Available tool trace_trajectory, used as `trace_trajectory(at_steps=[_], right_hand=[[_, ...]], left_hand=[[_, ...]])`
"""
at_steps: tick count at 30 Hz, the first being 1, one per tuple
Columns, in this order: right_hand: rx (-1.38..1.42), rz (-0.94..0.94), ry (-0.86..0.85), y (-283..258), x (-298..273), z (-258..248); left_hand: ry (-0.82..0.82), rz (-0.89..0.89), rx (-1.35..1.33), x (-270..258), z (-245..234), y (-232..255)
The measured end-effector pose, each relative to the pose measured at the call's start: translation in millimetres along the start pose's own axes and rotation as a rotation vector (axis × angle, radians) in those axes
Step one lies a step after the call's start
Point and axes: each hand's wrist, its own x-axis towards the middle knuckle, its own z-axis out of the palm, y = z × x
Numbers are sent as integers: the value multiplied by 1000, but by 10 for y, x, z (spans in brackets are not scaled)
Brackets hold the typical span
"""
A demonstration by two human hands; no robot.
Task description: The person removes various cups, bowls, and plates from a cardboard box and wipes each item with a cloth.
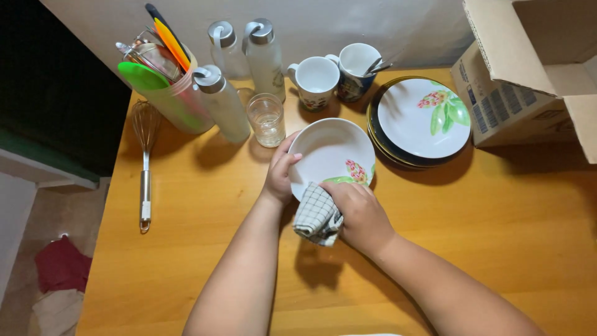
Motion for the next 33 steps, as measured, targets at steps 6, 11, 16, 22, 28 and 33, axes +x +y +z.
trace_trajectory(at_steps=[6, 11, 16, 22, 28, 33], right_hand=[[-514, 98, 102, 425, 3, -99], [-593, 104, 173, 533, 13, -122], [-475, 68, 82, 228, -19, -56], [-49, -54, -17, -34, 3, -41], [-270, 99, -13, 81, 16, -41], [-555, 136, 146, 446, -12, -96]], left_hand=[[-7, -49, 34, 6, 104, 71], [40, -65, 76, -3, 156, 98], [46, -44, 63, 3, 191, 64], [29, 14, 89, 13, 19, -12], [17, -14, 64, 1, 55, 7], [25, -61, 83, -17, 195, 130]])
